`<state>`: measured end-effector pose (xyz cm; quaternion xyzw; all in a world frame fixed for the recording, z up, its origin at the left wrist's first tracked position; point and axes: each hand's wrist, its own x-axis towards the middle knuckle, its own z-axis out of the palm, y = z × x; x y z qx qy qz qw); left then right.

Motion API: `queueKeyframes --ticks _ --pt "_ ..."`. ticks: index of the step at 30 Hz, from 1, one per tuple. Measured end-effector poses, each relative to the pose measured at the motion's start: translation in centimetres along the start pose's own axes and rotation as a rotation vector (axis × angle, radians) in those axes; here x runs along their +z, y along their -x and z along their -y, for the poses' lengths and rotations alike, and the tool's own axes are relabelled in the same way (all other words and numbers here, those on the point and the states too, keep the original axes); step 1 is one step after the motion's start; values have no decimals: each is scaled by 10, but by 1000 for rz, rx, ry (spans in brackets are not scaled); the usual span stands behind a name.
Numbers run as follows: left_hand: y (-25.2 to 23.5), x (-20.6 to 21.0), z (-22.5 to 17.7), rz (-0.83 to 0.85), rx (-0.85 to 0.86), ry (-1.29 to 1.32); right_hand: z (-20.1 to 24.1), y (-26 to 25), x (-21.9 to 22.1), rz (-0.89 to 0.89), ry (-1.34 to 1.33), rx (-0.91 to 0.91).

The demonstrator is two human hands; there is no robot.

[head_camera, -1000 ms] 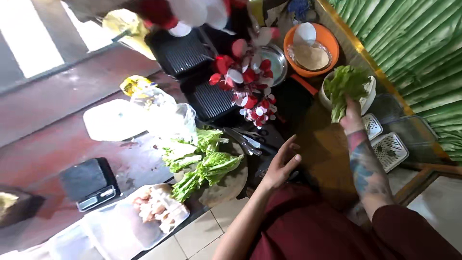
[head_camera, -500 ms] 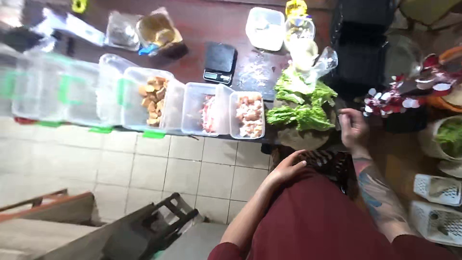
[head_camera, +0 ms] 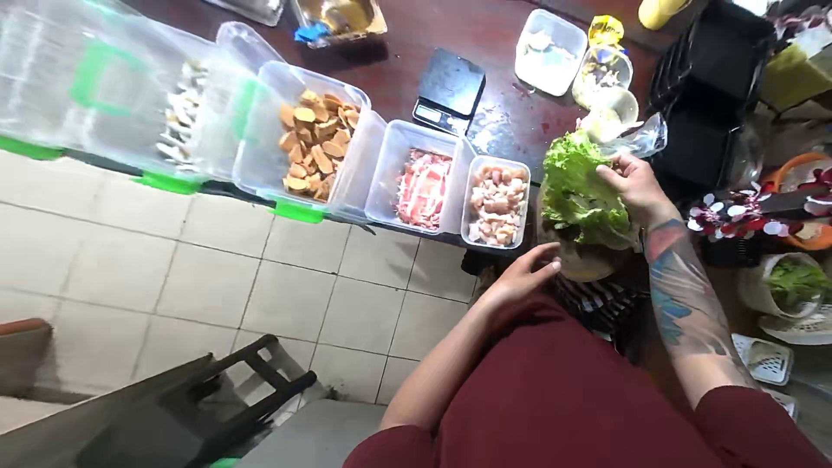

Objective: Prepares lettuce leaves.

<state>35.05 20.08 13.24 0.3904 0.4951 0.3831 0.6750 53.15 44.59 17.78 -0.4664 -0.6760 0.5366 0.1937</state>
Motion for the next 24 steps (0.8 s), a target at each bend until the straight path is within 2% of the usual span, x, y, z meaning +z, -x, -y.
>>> queueKeyframes --ticks 3,5,7,11,14,16,19,21,24 --pt "-19 6 -30 -77 12 167 17 27 4 -149 -232 40" --pt "-46 9 -36 -86 48 300 15 35 6 -188 -352 -3" --pt "-78 13 -42 -82 63 488 14 51 11 -205 -446 -22" --pt "-100 28 -56 -124 127 730 4 106 25 -151 -503 39" --pt "-102 32 -52 -214 141 691 -10 125 34 -133 -552 88" --pt "-99 32 -48 -182 113 672 -19 132 38 -161 -616 127" --pt "-97 34 -41 -90 70 731 -31 142 41 -315 -626 145" --pt "-100 38 -35 -69 34 765 -36 149 37 -413 -626 95" --pt "-105 53 -33 -70 -20 738 -51 162 21 -459 -528 -128"
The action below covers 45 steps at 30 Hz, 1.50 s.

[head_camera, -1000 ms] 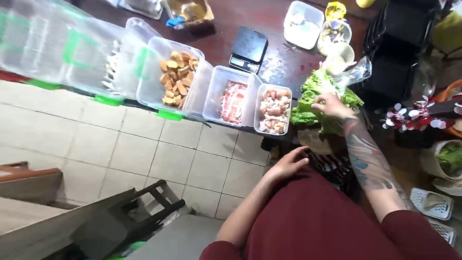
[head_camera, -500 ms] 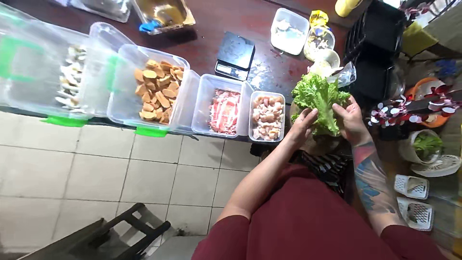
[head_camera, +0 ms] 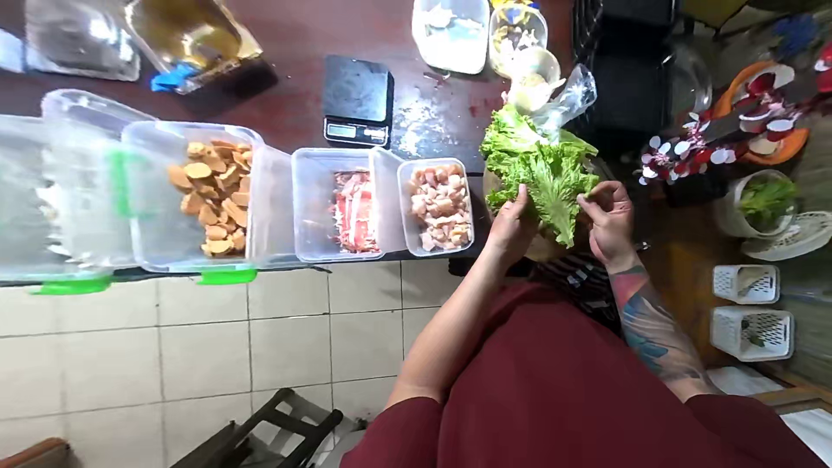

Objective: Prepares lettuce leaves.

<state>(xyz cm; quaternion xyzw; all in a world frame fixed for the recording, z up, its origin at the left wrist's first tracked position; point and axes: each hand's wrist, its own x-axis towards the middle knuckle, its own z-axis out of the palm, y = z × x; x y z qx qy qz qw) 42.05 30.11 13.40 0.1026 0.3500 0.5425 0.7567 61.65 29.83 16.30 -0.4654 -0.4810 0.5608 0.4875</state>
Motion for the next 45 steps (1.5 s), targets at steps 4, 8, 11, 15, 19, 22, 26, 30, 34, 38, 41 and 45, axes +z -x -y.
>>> queueKeyframes --ticks 4,8,11,15,19,22,26,30,34,38,41,45 --pt "-5 32 25 1 6 -26 8 -1 -35 42 160 -121" --pt "3 73 54 53 2 -282 9 6 -78 52 84 -9" --pt "-1 106 86 188 17 -415 8 24 -129 -43 67 33" --pt "-2 167 116 692 -12 -574 28 41 -188 -203 -307 245" --pt "-5 203 156 1223 -94 -791 4 37 -239 -153 -1265 107" --pt "-7 204 174 1407 -169 -916 -12 56 -270 -9 -1555 1" --pt "-12 186 181 1323 -318 -955 -5 48 -306 -58 -1510 -32" --pt "-15 165 178 1149 -355 -846 7 22 -357 -313 -1110 -66" --pt "-13 149 172 1019 -343 -762 7 -41 -428 -839 -261 -80" --pt "-6 140 165 935 -298 -734 -44 -68 -491 -1076 89 213" --pt "2 133 157 856 -245 -731 -56 -65 -475 -1235 152 347" --pt "20 112 150 514 -174 -806 -50 -62 -386 -1063 341 -102"
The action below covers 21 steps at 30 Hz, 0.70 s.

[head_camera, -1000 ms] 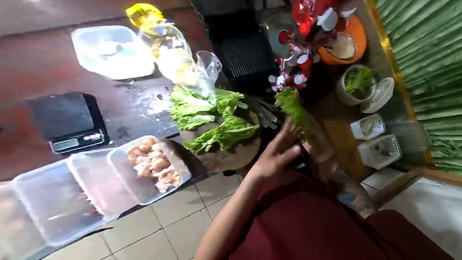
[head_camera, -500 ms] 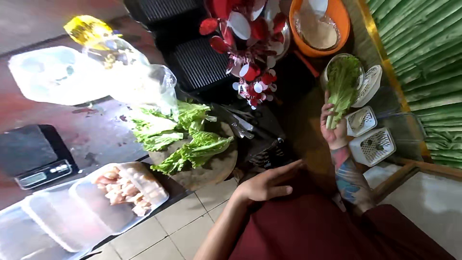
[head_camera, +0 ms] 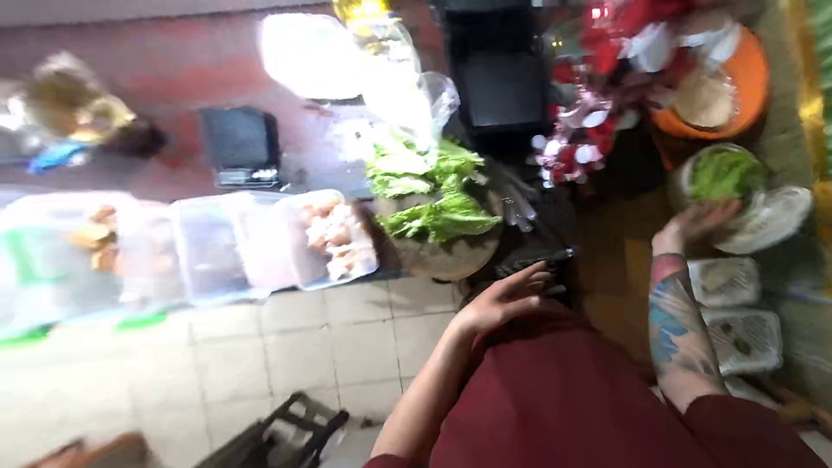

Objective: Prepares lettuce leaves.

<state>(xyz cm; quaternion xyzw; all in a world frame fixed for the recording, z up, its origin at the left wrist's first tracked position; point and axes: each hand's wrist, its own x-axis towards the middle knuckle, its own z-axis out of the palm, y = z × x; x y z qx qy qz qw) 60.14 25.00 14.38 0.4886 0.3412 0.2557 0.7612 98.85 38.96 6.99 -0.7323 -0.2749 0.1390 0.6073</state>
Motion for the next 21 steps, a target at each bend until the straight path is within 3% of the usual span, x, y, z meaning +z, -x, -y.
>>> queueKeyframes --ticks 3,7,9,12,17,21 --pt "20 -13 21 -299 -93 -51 42 82 32 347 -28 -322" --pt "45 -32 45 -554 -163 7 110 181 83 1119 155 -696" --pt "57 -38 53 -632 -132 60 129 226 131 1316 208 -910" --pt "75 -47 56 -713 -98 116 152 288 196 1528 425 -1055" --pt "107 -72 57 -782 -27 217 167 344 279 1773 790 -993" --pt "137 -102 53 -820 25 262 183 332 303 1791 507 -579"
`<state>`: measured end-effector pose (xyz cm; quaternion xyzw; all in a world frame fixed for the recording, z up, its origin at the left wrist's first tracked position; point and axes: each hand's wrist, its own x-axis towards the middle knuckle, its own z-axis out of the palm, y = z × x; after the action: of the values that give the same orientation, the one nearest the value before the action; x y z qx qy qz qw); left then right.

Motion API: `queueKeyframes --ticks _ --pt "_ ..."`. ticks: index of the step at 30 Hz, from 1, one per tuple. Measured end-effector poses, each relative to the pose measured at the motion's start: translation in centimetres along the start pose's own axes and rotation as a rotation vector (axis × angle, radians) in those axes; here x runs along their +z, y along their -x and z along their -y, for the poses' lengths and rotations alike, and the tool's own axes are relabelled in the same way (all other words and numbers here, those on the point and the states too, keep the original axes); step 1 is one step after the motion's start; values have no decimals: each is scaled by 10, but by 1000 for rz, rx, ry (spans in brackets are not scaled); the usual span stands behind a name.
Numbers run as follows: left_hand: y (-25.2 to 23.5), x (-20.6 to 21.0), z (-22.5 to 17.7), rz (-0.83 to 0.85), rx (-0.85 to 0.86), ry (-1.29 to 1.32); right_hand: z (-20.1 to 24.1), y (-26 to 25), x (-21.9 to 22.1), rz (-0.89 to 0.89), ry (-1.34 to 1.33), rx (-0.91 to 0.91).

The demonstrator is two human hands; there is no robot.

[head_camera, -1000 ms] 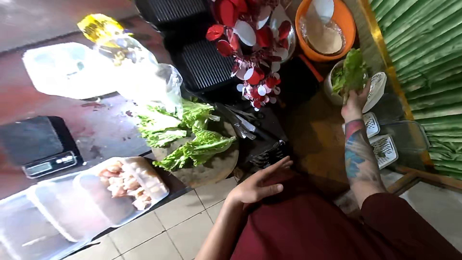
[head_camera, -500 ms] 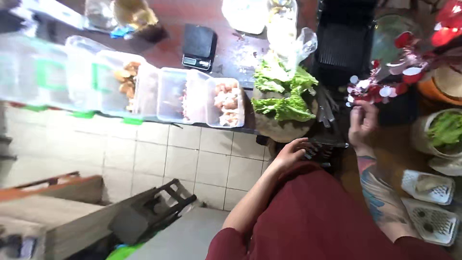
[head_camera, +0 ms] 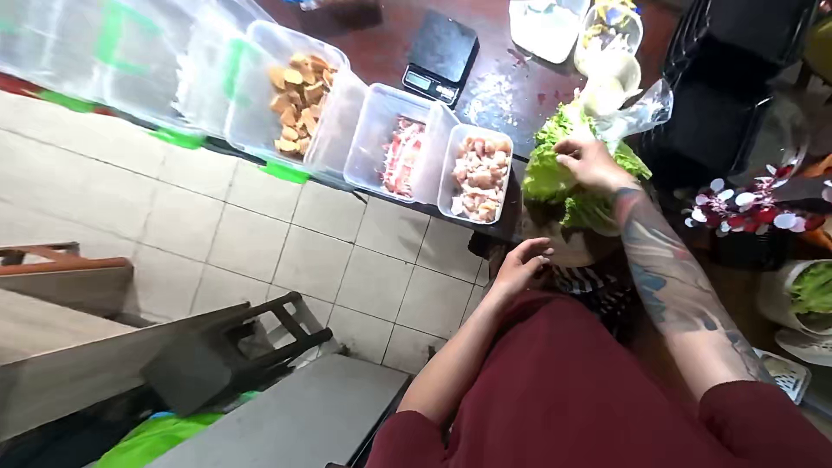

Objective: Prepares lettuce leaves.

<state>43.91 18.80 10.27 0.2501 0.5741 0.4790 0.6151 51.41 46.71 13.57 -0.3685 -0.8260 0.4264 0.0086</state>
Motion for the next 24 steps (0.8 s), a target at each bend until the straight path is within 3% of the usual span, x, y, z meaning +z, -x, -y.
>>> queueKeyframes --ticks 6,11,13,18,21,24 --pt "-27 -20 -51 4 144 92 15 26 -23 -286 -639 39" --pt "-73 -15 -82 -29 217 220 34 56 -12 -459 -879 109" --pt "-77 -11 -90 -17 166 255 59 77 -7 -503 -816 194" --pt "-58 -5 -90 101 125 251 68 129 33 -524 -185 -139" --pt "-48 -6 -88 186 14 544 84 139 49 -459 -320 -138" --pt "-56 -19 -88 306 -53 821 80 146 66 -668 -532 -80"
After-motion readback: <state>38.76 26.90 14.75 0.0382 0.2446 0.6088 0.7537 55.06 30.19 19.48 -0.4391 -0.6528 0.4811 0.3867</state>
